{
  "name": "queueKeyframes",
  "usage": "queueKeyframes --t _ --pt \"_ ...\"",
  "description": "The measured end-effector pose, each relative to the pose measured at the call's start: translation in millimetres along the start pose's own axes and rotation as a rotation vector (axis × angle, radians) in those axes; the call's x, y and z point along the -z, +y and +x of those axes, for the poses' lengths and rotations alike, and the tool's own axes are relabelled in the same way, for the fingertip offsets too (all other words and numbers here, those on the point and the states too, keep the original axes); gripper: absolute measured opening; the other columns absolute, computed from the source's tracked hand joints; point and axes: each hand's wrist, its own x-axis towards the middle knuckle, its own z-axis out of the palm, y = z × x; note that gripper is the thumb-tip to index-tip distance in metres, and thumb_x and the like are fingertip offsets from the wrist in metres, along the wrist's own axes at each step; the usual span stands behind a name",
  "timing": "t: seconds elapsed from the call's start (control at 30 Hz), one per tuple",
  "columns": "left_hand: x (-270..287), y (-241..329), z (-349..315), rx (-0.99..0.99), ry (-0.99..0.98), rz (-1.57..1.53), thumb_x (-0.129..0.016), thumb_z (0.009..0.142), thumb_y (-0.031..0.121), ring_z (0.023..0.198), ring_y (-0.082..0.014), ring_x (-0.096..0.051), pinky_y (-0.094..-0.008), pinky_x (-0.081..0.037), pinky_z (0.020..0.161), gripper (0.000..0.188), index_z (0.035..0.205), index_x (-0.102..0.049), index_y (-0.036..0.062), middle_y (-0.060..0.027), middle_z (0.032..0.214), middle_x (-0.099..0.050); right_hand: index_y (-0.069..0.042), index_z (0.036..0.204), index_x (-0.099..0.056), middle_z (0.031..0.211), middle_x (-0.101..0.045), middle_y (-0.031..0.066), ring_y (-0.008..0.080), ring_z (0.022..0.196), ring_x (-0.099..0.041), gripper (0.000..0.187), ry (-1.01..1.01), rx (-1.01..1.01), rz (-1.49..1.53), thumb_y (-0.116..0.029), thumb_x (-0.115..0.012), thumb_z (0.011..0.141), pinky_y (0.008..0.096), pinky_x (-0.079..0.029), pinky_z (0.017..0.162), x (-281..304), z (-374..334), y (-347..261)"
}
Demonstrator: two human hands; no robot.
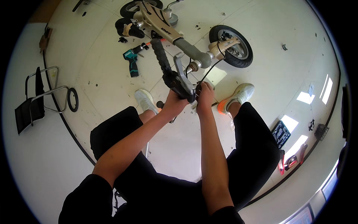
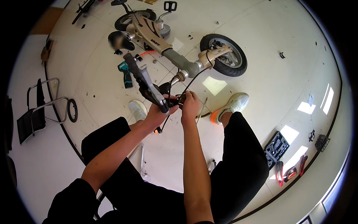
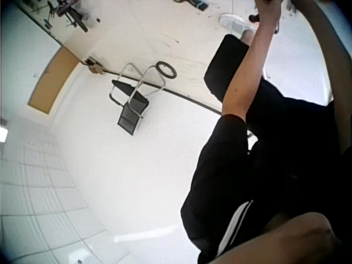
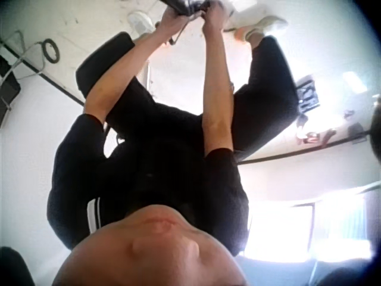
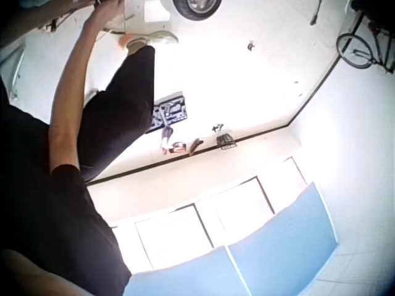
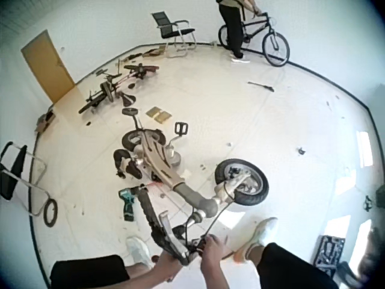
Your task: The person assembles a bicycle by attaching the handlebar to the frame and tightening the stem bolt. They then adjust the brake cables and secure the handlebar grips.
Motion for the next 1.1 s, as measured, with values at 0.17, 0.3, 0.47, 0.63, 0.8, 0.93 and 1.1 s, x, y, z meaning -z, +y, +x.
queueKeyframes --t 0.17,0.3,0.47,0.63,0.8,0.93,1.1 --pt "-8 51 -6 0.215 0.159 -0.199 -0.067 0.083 0.012 0.081 -0.0090 -0.056 -0.0222 -0.042 0.072 0.025 0.105 -0.061 0.0019 -0.0031 0.089 -0.062 -0.003 0.092 -0.061 0.077 -0.061 0.0050 0.0142 0.070 -0.061 0.023 -0.082 0.009 0.081 -0.024 -0.053 0.090 0.0268 -0.050 0.063 -3 -4 -14" --pt "0 47 6 0.288 0.155 -0.234 -0.062 0.085 0.011 0.087 -0.0139 -0.059 -0.0297 -0.043 0.083 0.025 0.108 -0.059 0.0036 -0.0054 0.093 -0.064 -0.001 0.089 -0.062 0.080 -0.064 0.0076 0.0162 0.074 -0.062 0.025 -0.193 0.011 0.139 -0.024 -0.053 0.090 0.0288 -0.051 0.070 -4 10 -19" --pt "2 50 8 0.333 0.114 -0.205 -0.056 0.088 0.011 0.094 -0.0196 -0.061 -0.0348 -0.044 0.090 0.028 0.115 -0.052 0.0055 -0.0093 0.099 -0.063 0.001 0.092 -0.063 0.089 -0.067 0.0124 0.0179 0.080 -0.063 0.028 -0.284 0.112 -0.045 -0.023 -0.049 0.092 0.0297 -0.050 0.074 -1 27 -24" --pt "-3 42 12 0.301 0.263 -0.267 -0.056 0.088 0.012 0.090 -0.0205 -0.062 -0.0367 -0.044 0.089 0.027 0.113 -0.053 0.0024 -0.0097 0.097 -0.064 0.005 0.096 -0.060 0.093 -0.066 0.0162 0.0242 0.086 -0.064 0.031 -0.255 0.005 0.254 -0.021 -0.044 0.094 0.0336 -0.050 0.081 1 25 -22" --pt "-1 33 15 0.315 0.226 -0.199 -0.053 0.091 0.029 0.089 -0.0174 -0.061 -0.0350 -0.043 0.089 0.024 0.100 -0.059 0.0073 -0.0041 0.090 -0.064 0.009 0.102 -0.054 0.098 -0.063 0.0209 0.0282 0.089 -0.063 0.036 -0.227 -0.038 0.395 -0.023 -0.039 0.097 0.0370 -0.049 0.087 -12 9 -27" --pt "-23 52 9 0.403 0.329 -0.349 -0.060 0.089 0.040 0.074 -0.0113 -0.060 -0.0260 -0.047 0.066 0.032 0.096 -0.061 0.0081 -0.0019 0.083 -0.062 0.008 0.099 -0.051 0.095 -0.061 0.0214 0.0309 0.090 -0.061 0.037 -0.150 -0.134 0.575 -0.027 -0.039 0.097 0.0404 -0.048 0.088 -19 5 -27" --pt "-25 55 15 0.438 0.344 -0.335 -0.055 0.088 0.050 0.074 -0.0122 -0.062 -0.0282 -0.051 0.069 0.043 0.097 -0.061 0.0084 -0.0021 0.084 -0.064 -0.006 0.074 -0.044 0.063 -0.045 0.0057 0.0221 0.067 -0.048 0.030 -0.389 -0.373 0.812 -0.029 -0.043 0.094 0.0351 -0.043 0.069 -18 22 -38"
